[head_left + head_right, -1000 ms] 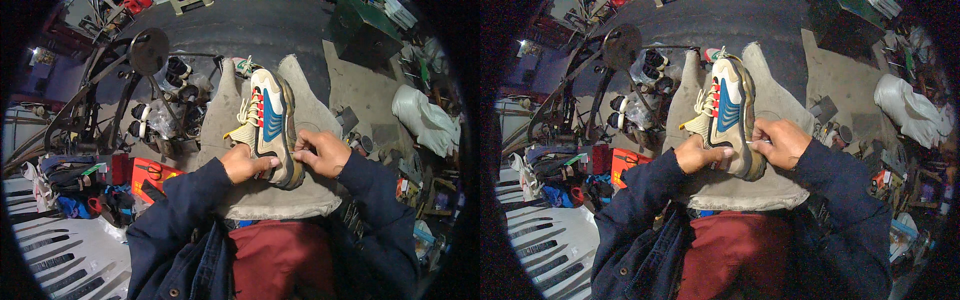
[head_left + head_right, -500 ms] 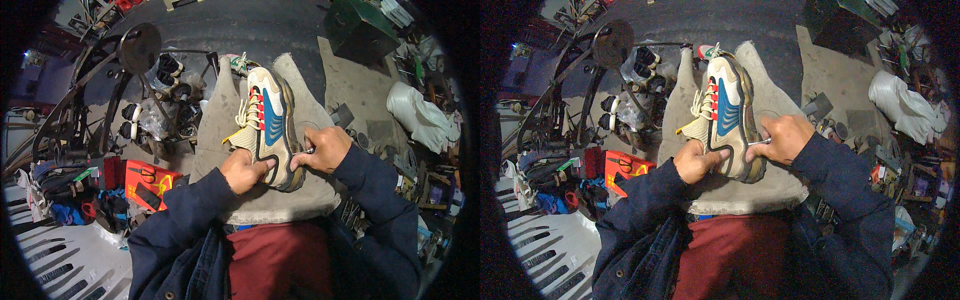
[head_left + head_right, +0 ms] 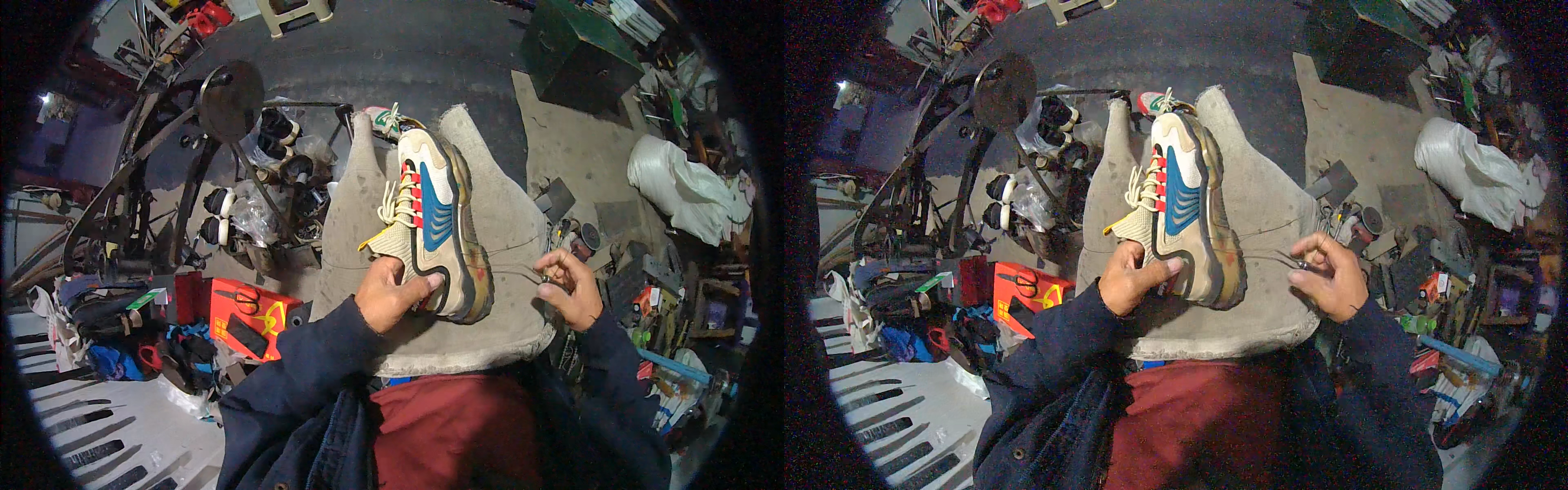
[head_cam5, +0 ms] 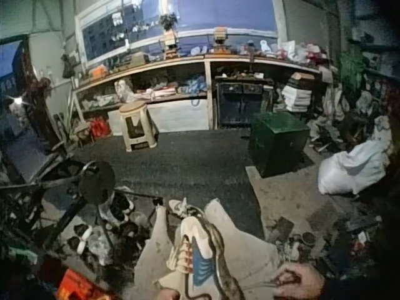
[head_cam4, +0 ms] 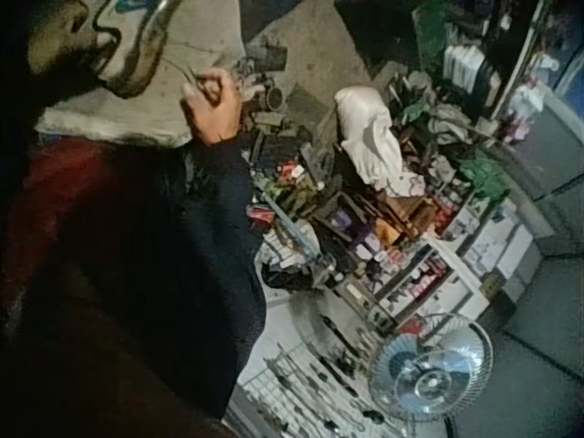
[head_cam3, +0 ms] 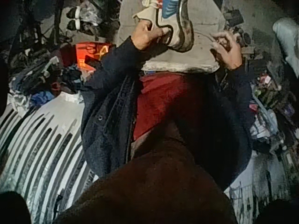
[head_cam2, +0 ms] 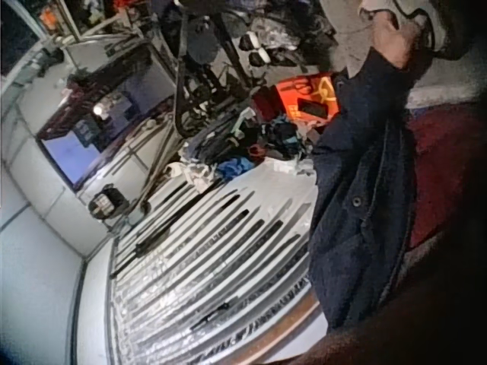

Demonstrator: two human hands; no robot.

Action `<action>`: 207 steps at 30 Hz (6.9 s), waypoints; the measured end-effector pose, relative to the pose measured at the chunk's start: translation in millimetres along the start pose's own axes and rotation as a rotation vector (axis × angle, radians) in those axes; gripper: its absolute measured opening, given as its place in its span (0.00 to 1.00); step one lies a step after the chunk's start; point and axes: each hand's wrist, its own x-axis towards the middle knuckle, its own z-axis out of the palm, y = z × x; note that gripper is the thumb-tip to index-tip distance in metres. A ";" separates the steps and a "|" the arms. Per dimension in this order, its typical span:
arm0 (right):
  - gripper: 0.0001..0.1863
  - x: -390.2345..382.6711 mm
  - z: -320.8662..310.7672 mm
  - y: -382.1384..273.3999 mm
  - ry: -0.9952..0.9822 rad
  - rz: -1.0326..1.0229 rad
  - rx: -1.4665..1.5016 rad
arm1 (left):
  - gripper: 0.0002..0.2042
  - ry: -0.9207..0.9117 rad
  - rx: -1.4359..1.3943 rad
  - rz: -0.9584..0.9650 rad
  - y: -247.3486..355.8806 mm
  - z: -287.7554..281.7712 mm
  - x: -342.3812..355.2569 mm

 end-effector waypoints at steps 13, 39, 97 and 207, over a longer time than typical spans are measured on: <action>0.17 -13.6 26.7 -2.1 -0.071 -0.259 0.670 | 0.10 0.103 0.347 0.033 -3.1 16.9 10.1; 0.30 27.7 83.6 -23.6 0.216 -0.297 -0.471 | 0.24 0.645 -0.456 0.527 35.5 -122.2 0.2; 0.10 21.1 48.8 -41.1 0.177 -0.491 0.011 | 0.17 0.351 -0.026 0.405 4.5 -31.1 -6.6; 0.20 47.4 38.6 -29.3 -0.367 -0.350 -0.300 | 0.12 0.138 0.182 0.020 -33.9 23.3 -10.8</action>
